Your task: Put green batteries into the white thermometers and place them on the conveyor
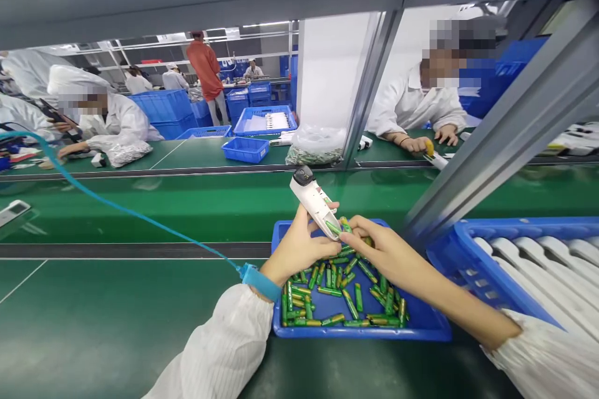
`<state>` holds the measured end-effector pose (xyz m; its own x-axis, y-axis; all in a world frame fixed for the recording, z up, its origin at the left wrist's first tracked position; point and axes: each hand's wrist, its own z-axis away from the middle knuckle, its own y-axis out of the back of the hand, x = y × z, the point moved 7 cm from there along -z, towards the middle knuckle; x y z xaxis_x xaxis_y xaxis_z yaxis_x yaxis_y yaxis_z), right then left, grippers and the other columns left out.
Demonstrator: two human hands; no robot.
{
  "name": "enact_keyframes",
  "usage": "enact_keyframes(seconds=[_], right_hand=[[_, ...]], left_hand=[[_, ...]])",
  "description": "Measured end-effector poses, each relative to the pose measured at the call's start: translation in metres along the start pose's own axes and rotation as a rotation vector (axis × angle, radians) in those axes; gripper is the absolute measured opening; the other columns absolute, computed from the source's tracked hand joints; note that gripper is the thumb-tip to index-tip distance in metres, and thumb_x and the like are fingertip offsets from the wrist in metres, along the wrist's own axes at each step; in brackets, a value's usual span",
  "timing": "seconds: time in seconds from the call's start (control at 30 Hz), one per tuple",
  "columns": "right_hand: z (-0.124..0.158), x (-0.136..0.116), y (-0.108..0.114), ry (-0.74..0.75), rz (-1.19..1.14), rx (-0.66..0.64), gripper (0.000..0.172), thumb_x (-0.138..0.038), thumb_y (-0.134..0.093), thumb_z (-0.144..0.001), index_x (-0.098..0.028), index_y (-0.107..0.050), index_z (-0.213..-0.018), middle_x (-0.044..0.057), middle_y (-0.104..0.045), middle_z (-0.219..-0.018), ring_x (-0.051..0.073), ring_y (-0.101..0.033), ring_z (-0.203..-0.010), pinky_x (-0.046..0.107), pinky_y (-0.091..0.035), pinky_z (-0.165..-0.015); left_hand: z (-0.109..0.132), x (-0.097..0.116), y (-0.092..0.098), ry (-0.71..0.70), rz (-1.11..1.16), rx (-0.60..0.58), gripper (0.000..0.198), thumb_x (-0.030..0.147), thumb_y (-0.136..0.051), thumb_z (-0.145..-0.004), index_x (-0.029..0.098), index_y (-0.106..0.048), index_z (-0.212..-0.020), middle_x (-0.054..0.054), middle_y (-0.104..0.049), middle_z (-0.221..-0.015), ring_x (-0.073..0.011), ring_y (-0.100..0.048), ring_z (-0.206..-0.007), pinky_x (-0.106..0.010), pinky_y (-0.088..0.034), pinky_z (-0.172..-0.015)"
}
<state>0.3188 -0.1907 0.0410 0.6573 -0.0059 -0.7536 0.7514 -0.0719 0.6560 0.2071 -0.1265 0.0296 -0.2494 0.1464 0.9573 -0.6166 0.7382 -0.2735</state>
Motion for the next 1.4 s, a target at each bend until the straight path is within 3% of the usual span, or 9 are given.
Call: enact_keyframes(seconds=[0.33, 0.47, 0.6, 0.77, 0.87, 0.97, 1.03, 1.17, 1.4], right_hand=[[0.0, -0.014, 0.004, 0.022, 0.119, -0.039, 0.029, -0.044, -0.049, -0.097, -0.021, -0.052, -0.079, -0.004, -0.053, -0.063, 0.014, -0.048, -0.058, 0.025, -0.031, -0.056], [0.001, -0.022, 0.007, 0.068, 0.161, -0.118, 0.032, -0.041, -0.041, -0.1, -0.02, -0.06, -0.085, 0.001, -0.063, -0.075, 0.017, -0.055, -0.066, 0.027, -0.035, -0.061], [0.002, -0.025, 0.007, 0.081, 0.242, -0.141, 0.028, -0.038, -0.042, -0.099, -0.019, -0.058, -0.084, 0.002, -0.062, -0.071, 0.017, -0.056, -0.061, 0.027, -0.035, -0.057], [0.002, -0.025, 0.007, 0.082, 0.227, -0.149, 0.027, -0.037, -0.042, -0.099, -0.02, -0.063, -0.105, 0.003, -0.069, -0.079, 0.02, -0.06, -0.067, 0.028, -0.037, -0.06], [0.003, -0.024, 0.011, 0.077, 0.188, -0.132, 0.03, -0.039, -0.04, -0.1, -0.021, -0.064, -0.097, 0.003, -0.068, -0.078, 0.018, -0.057, -0.063, 0.028, -0.037, -0.06], [0.003, -0.017, 0.02, 0.025, 0.116, -0.007, 0.035, -0.046, -0.037, -0.1, -0.02, -0.054, -0.083, -0.001, -0.056, -0.064, 0.015, -0.048, -0.056, 0.027, -0.034, -0.054], [0.004, -0.011, 0.021, -0.003, 0.023, 0.029, 0.033, -0.049, -0.036, -0.1, -0.021, -0.048, -0.089, -0.004, -0.05, -0.062, 0.014, -0.045, -0.053, 0.025, -0.031, -0.051], [0.005, -0.012, 0.013, 0.013, -0.054, -0.029, 0.028, -0.05, -0.04, -0.098, -0.022, -0.042, -0.105, -0.006, -0.054, -0.063, 0.012, -0.04, -0.05, 0.024, -0.026, -0.048], [0.004, -0.017, 0.008, 0.03, -0.001, 0.015, 0.021, -0.044, -0.044, -0.096, -0.024, -0.039, -0.092, -0.004, -0.062, -0.066, 0.016, -0.055, -0.059, 0.025, -0.034, -0.055]], left_hand=[[0.005, 0.006, -0.005, -0.03, -0.245, 0.056, 0.076, 0.012, -0.08, -0.065, 0.022, -0.038, -0.127, -0.012, -0.052, -0.139, -0.0202, -0.067, -0.098, -0.036, -0.062, -0.079], [0.005, 0.002, -0.004, 0.002, -0.23, 0.051, 0.074, 0.019, -0.083, -0.065, 0.02, -0.042, -0.126, -0.012, -0.058, -0.131, -0.0199, -0.068, -0.094, -0.035, -0.061, -0.08], [0.003, -0.005, -0.008, 0.051, -0.158, -0.015, 0.076, 0.02, -0.084, -0.065, 0.021, -0.041, -0.128, -0.012, -0.057, -0.132, -0.0193, -0.068, -0.094, -0.035, -0.06, -0.083], [0.001, -0.008, -0.007, 0.064, -0.137, -0.025, 0.074, 0.022, -0.083, -0.068, 0.022, -0.039, -0.128, -0.012, -0.061, -0.124, -0.0206, -0.07, -0.091, -0.036, -0.059, -0.082], [-0.001, -0.013, -0.004, 0.1, -0.127, -0.019, 0.075, 0.022, -0.083, -0.069, 0.022, -0.037, -0.128, -0.011, -0.065, -0.118, -0.0218, -0.071, -0.091, -0.039, -0.058, -0.084], [-0.003, -0.017, -0.002, 0.112, -0.043, -0.027, 0.074, 0.022, -0.081, -0.072, 0.021, -0.035, -0.13, -0.011, -0.068, -0.113, -0.0223, -0.072, -0.093, -0.041, -0.056, -0.09], [-0.004, -0.019, 0.0, 0.119, 0.03, -0.028, 0.075, 0.022, -0.081, -0.073, 0.021, -0.035, -0.132, -0.01, -0.07, -0.108, -0.0218, -0.072, -0.094, -0.042, -0.054, -0.093], [-0.005, -0.023, 0.001, 0.141, 0.078, -0.024, 0.079, 0.022, -0.081, -0.072, 0.02, -0.035, -0.137, -0.008, -0.071, -0.102, -0.0204, -0.072, -0.089, -0.042, -0.054, -0.092], [0.001, -0.01, -0.006, 0.126, -0.036, -0.108, 0.098, 0.018, -0.083, -0.068, 0.027, -0.028, -0.149, -0.01, -0.063, -0.119, -0.0218, -0.069, -0.095, -0.043, -0.053, -0.093]])
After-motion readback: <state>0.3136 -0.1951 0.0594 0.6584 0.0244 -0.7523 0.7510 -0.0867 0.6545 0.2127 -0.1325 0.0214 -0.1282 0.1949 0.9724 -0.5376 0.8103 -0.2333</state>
